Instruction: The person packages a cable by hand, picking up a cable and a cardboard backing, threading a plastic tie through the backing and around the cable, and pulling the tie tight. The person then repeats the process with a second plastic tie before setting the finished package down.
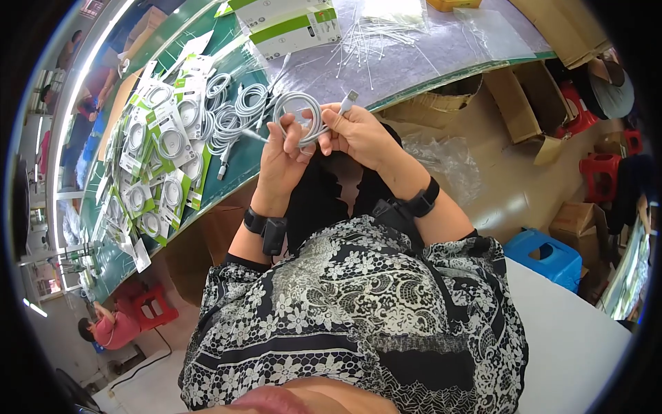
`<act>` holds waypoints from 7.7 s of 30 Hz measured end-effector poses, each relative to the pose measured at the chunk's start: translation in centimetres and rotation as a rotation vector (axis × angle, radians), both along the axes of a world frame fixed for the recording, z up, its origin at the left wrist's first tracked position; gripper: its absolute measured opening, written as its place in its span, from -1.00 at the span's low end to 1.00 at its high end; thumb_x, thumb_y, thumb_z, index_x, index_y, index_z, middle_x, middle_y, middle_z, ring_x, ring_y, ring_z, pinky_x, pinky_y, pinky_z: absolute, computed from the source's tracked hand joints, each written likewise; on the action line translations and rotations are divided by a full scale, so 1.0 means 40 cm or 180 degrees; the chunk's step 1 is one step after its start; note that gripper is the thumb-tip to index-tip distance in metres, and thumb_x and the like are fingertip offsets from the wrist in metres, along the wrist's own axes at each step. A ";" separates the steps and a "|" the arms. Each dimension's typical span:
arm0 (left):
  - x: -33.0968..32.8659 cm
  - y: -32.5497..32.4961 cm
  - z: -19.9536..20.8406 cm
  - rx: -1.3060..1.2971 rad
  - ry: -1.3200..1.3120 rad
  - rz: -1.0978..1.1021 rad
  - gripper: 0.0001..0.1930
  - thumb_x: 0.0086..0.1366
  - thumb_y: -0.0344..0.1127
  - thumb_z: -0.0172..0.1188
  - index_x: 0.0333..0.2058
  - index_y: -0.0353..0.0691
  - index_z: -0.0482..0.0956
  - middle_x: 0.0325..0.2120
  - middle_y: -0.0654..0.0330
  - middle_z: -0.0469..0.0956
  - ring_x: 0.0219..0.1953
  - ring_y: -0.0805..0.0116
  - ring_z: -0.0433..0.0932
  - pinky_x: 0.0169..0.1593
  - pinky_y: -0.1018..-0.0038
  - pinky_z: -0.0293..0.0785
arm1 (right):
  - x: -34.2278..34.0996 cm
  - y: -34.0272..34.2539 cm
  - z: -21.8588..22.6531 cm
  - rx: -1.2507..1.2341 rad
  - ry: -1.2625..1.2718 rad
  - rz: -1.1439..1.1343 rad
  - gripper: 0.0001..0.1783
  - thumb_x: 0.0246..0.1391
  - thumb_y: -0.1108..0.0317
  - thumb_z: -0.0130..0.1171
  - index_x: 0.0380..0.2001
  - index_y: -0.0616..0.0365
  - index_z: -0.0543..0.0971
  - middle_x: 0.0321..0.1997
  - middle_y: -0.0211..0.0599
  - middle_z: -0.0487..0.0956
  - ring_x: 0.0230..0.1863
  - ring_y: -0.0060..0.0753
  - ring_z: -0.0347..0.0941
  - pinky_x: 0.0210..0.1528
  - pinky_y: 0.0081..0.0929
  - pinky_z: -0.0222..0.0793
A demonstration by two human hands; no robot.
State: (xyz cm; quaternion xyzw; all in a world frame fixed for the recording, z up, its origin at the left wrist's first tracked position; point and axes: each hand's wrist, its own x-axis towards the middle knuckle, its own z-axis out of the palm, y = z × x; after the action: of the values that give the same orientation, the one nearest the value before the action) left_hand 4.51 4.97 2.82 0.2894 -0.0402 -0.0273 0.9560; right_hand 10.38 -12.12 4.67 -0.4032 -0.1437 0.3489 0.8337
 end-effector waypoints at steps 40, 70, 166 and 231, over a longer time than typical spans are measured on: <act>0.098 0.007 0.035 0.3034 0.0641 -0.0894 -0.70 0.37 -0.06 -0.04 -0.37 -0.18 0.36 -0.65 0.39 0.27 -0.65 0.66 0.18 -0.64 0.72 0.13 | 0.072 -0.049 -0.063 -0.1153 -0.0296 0.0203 -0.78 0.20 0.32 0.06 -0.23 0.30 0.48 -0.48 -0.46 0.47 -0.60 -0.72 0.36 -0.55 -0.74 0.35; 0.531 0.240 0.220 0.6063 -0.1417 0.1756 -0.75 0.06 -0.29 0.33 -0.34 -0.30 0.55 -0.38 0.21 0.54 -0.28 0.25 0.52 -0.20 0.43 0.39 | 0.139 -0.062 -0.027 0.1800 0.1966 -0.1206 -0.83 0.14 0.35 0.13 -0.20 0.11 0.46 -0.22 -0.29 0.51 -0.32 -0.53 0.45 -0.32 -0.64 0.42; 0.027 -0.064 -0.020 0.2253 0.0191 0.0978 -0.85 0.34 -0.46 -0.13 -0.16 -0.38 0.33 -0.44 0.12 0.49 -0.62 0.44 0.43 -0.57 0.57 0.37 | 0.285 -0.091 -0.148 -0.4849 -0.3766 -0.2422 -0.73 -0.03 0.12 0.20 -0.45 0.10 0.52 -0.37 -0.26 0.51 -0.28 -0.12 0.47 -0.20 -0.27 0.33; 0.124 -0.077 0.111 -0.2821 0.0963 -0.0742 -0.67 0.32 -0.34 -0.07 -0.06 -0.51 0.29 -0.44 0.24 0.24 -0.59 0.55 0.22 -0.68 0.67 0.09 | -0.041 -0.033 0.048 -0.2444 -0.4220 -0.3359 -0.77 -0.28 0.56 0.27 -0.44 0.08 0.54 -0.50 -0.42 0.44 -0.42 -0.36 0.38 -0.14 -0.40 0.27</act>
State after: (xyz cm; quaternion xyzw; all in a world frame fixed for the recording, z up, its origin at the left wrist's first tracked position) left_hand 9.48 1.90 7.26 -0.1596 0.0594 -0.1563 0.9729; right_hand 8.74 -13.44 6.61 -0.7815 -0.2635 -0.3534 0.4415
